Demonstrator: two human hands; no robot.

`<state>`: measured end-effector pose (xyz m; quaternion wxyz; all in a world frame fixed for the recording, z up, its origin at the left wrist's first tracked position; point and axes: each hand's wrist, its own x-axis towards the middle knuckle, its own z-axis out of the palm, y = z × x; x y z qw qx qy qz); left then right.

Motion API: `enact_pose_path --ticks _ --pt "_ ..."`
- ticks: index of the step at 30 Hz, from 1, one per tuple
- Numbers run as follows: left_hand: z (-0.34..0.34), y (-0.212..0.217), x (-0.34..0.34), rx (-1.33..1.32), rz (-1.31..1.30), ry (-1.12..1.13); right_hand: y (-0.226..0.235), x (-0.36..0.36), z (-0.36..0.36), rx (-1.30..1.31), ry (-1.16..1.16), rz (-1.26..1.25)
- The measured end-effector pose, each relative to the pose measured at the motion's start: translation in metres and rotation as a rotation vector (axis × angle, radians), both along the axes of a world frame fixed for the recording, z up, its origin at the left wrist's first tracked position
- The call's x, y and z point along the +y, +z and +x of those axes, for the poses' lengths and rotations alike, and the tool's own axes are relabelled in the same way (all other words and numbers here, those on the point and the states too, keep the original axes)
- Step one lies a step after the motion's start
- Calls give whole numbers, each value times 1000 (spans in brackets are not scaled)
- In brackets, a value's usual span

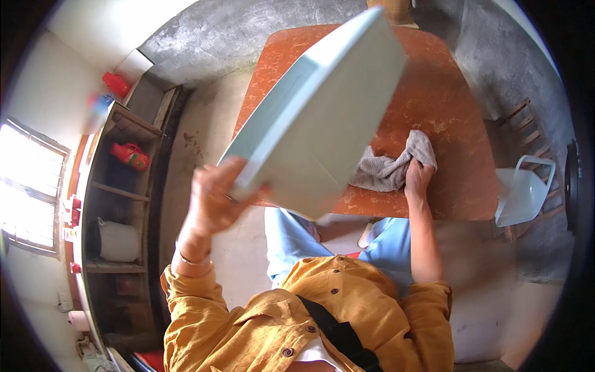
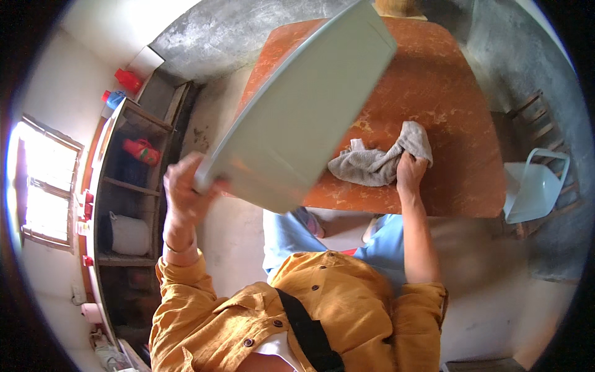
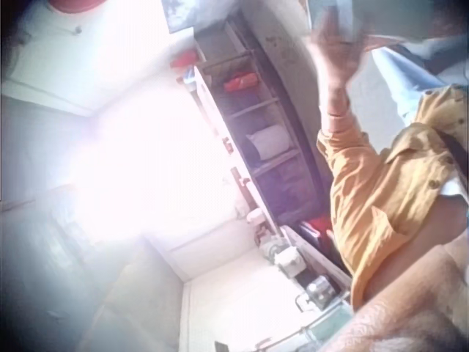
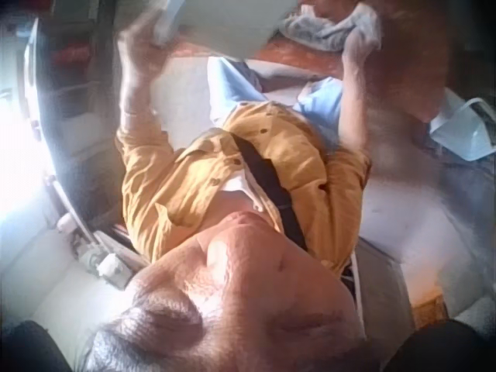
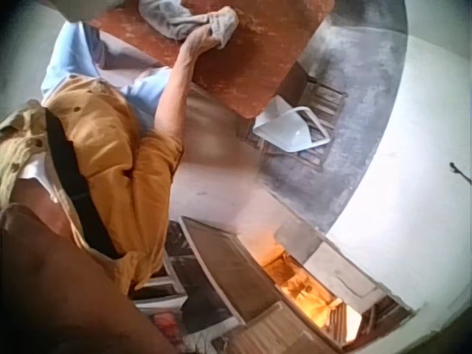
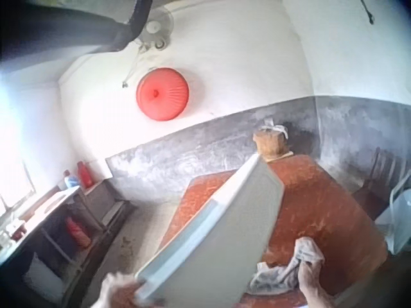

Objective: The person cleans a light blue plastic dish rack using a grey cloth. They wipe the interior surfaces, the perforated bottom, and the raised grid structure. The person also wipes the exterior sides and the bottom of the rack, turning it over to reach all surfaces.

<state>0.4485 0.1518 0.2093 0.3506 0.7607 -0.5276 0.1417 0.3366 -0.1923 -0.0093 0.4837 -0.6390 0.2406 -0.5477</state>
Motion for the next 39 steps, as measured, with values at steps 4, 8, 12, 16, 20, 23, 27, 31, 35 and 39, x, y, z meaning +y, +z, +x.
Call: enact_pose_path --ticks 4,8,12,16,20,23,27,31,35,39 --pt "-45 -17 -35 94 52 -302 12 -9 -17 -263 62 173" --pt "-69 -59 -51 -33 77 -352 19 -39 -52 -120 -91 18" --pt "-86 -77 -72 -89 61 -412 2 -80 -95 -137 -315 212" --pt "-97 -91 -78 -87 126 -346 16 -61 -105 -55 -346 270" --pt "-106 -105 -89 -150 96 -307 15 -58 -102 -70 -325 338" --pt "-115 -109 -94 -162 196 -288 7 -62 -103 -57 -341 247" --pt "-101 -82 -91 100 374 -431 -5 -70 -111 -2 -317 123" --pt "-23 -30 -71 229 97 -335 2 -66 -116 21 -325 160" --pt "94 -22 -46 282 287 112 -12 -79 -114 -29 -298 225" --pt "135 -51 -28 1001 340 -23 2 -68 -102 -21 -344 312"
